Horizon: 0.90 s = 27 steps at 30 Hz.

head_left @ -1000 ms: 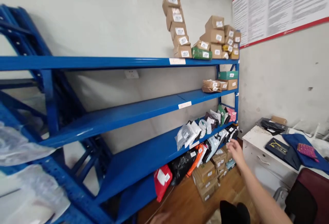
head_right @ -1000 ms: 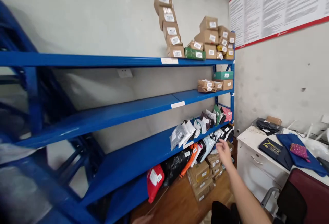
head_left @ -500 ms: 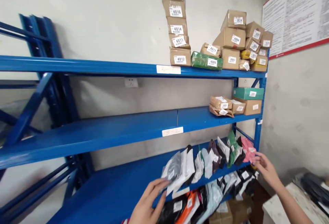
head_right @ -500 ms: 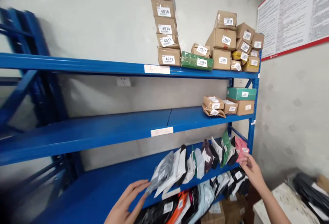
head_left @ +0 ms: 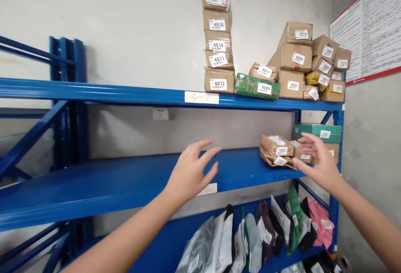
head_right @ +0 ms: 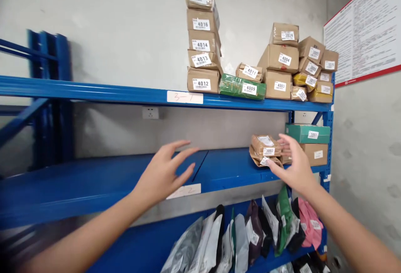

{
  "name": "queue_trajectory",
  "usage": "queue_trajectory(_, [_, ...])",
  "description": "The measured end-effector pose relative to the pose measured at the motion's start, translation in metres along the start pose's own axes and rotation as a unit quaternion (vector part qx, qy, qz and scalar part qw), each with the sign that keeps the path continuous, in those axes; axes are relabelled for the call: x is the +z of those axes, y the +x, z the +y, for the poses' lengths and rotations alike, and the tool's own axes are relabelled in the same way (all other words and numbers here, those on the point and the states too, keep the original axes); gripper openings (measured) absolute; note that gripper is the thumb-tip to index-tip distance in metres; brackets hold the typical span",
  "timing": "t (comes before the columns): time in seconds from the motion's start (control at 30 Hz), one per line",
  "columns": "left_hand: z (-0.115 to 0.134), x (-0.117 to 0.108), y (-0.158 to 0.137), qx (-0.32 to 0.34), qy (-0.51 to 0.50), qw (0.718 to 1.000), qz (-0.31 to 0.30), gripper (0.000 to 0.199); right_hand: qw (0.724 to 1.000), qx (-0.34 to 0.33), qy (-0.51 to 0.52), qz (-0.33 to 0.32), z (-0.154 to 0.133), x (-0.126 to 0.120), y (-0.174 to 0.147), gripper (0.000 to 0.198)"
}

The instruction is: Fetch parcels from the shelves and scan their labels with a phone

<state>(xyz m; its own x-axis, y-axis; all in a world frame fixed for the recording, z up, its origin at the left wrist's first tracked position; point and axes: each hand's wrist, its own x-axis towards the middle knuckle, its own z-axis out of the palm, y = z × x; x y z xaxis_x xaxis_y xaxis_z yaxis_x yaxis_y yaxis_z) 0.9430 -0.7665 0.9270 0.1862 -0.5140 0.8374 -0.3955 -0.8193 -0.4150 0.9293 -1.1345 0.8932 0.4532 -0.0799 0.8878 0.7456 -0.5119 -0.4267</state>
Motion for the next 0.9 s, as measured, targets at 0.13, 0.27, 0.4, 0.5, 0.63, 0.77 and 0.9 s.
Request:
queue_trajectory(0.13, [-0.052,0.012,0.064,-0.001,0.018,0.999,0.037,0.051,0.999,0.011,-0.05,0.005,-0.032,0.019,0.063,0.079])
queue_trajectory(0.27, [-0.1,0.024,0.116,-0.012,0.006,0.996,0.094,0.073,0.995,-0.018,-0.09,0.023,-0.072,0.067,0.134,0.076])
queue_trajectory(0.4, [-0.134,0.041,0.158,-0.088,-0.059,0.982,0.155,0.095,0.985,-0.082,-0.112,0.098,-0.127,0.145,0.214,0.079])
queue_trajectory(0.5, [-0.145,0.049,0.178,-0.133,-0.111,0.975,0.142,0.102,0.974,-0.035,-0.166,0.15,-0.172,0.2,0.263,0.088])
queue_trajectory(0.63, [-0.137,0.043,0.185,-0.141,-0.166,0.969,0.115,0.1,0.963,0.05,-0.184,0.19,-0.201,0.238,0.313,0.106])
queue_trajectory(0.77, [-0.112,0.028,0.187,-0.201,-0.196,0.957,0.076,0.097,0.977,0.065,-0.098,0.181,-0.194,0.243,0.347,0.107])
queue_trajectory(0.9, [-0.097,0.033,0.205,-0.257,-0.19,0.94,0.119,0.073,0.977,0.074,-0.108,0.168,-0.195,0.24,0.343,0.089])
